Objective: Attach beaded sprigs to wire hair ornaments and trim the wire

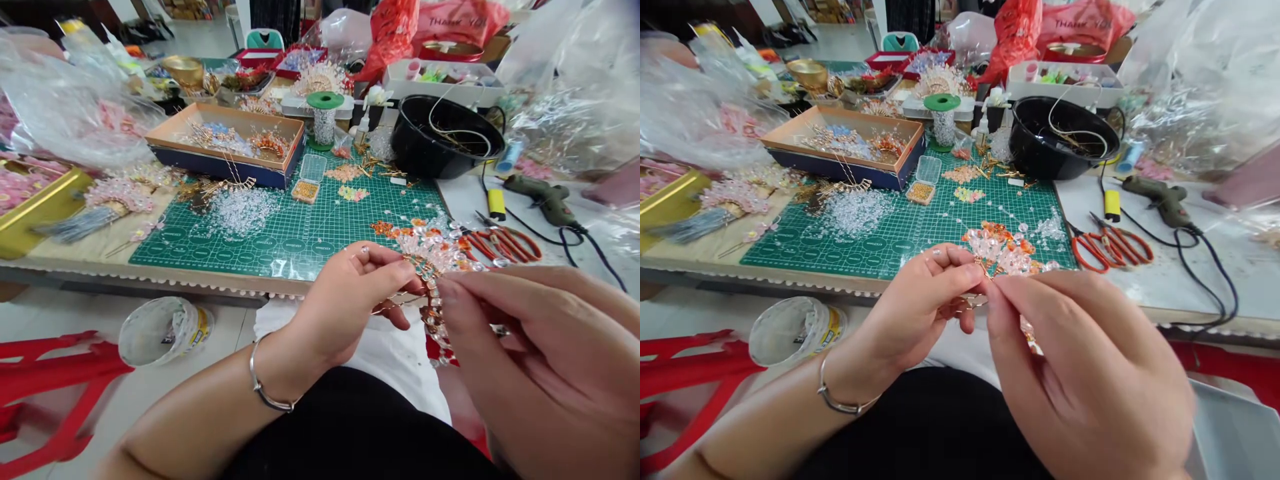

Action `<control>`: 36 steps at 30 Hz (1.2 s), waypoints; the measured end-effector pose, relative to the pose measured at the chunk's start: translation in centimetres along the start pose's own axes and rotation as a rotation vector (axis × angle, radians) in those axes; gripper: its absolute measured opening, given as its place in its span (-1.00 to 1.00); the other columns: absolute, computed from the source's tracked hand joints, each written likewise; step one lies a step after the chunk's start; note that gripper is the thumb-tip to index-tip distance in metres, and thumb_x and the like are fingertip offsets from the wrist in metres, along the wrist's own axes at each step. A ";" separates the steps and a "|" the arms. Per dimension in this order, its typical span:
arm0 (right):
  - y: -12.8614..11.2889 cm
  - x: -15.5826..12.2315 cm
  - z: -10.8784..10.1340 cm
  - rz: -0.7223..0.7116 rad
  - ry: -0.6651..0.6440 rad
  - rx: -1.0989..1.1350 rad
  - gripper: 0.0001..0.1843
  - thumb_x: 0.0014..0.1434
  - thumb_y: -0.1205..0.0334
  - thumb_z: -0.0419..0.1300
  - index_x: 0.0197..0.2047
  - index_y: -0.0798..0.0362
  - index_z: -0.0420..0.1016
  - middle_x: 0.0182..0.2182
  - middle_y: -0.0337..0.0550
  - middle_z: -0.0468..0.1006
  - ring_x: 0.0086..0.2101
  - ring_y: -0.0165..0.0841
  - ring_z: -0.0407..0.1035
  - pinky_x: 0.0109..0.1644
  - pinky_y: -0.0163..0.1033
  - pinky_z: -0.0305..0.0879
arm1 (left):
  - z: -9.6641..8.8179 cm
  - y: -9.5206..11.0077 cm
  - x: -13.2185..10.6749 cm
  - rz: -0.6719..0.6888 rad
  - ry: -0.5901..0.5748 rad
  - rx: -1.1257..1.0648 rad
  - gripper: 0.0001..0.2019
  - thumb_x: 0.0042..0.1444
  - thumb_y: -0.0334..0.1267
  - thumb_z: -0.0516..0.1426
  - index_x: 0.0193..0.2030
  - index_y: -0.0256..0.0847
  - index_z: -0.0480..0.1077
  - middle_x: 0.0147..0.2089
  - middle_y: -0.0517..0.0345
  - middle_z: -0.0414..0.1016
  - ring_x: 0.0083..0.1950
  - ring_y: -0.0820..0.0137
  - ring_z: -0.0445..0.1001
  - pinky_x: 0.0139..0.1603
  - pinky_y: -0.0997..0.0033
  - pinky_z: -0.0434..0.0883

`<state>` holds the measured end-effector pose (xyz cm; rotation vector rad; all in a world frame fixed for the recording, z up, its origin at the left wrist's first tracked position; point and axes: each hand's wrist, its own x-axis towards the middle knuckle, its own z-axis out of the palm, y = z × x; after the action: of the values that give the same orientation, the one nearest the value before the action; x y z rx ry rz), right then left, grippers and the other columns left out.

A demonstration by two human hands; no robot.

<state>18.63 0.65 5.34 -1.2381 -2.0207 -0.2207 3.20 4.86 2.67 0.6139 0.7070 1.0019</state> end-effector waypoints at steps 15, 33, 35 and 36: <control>-0.1 -0.3 -0.4 0.168 -0.084 -0.076 -0.88 0.19 0.09 0.26 -0.31 -0.07 0.50 -0.35 -0.18 0.53 -0.35 -0.26 0.41 -0.33 -0.11 0.22 | -0.2 0.3 -0.8 -0.033 -0.004 -0.021 -0.83 0.02 -0.29 0.28 -0.37 -0.19 0.34 -0.41 0.18 0.47 -0.42 0.48 0.45 -0.57 0.60 0.43; -0.1 0.4 -0.1 0.094 -0.094 -0.079 -0.91 0.23 0.19 0.20 -0.33 -0.09 0.41 -0.47 -0.31 0.42 -0.50 -0.38 0.28 -0.38 -0.17 0.19 | 0.0 0.3 -0.9 -0.025 -0.006 0.012 -0.80 0.09 -0.30 0.29 -0.31 -0.23 0.31 -0.40 0.22 0.46 -0.45 0.54 0.41 -0.57 0.62 0.46; 0.0 0.4 -0.2 0.096 -0.090 -0.079 -0.93 0.24 0.20 0.20 -0.31 -0.09 0.42 -0.47 -0.31 0.42 -0.51 -0.39 0.28 -0.35 -0.17 0.23 | 0.0 0.2 -0.9 -0.025 -0.016 0.001 -0.80 0.11 -0.31 0.29 -0.30 -0.24 0.31 -0.41 0.22 0.46 -0.44 0.54 0.41 -0.57 0.63 0.46; 0.0 0.4 -0.1 0.097 -0.091 -0.078 -0.93 0.24 0.20 0.20 -0.31 -0.09 0.42 -0.46 -0.31 0.43 -0.51 -0.39 0.29 -0.35 -0.17 0.23 | 0.0 0.2 -0.8 -0.024 -0.022 -0.005 -0.79 0.11 -0.31 0.29 -0.30 -0.24 0.30 -0.41 0.22 0.46 -0.44 0.54 0.41 -0.57 0.63 0.46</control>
<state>18.57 0.86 5.73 -1.4139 -2.0398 -0.2016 2.83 4.17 2.99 0.6094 0.6910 0.9733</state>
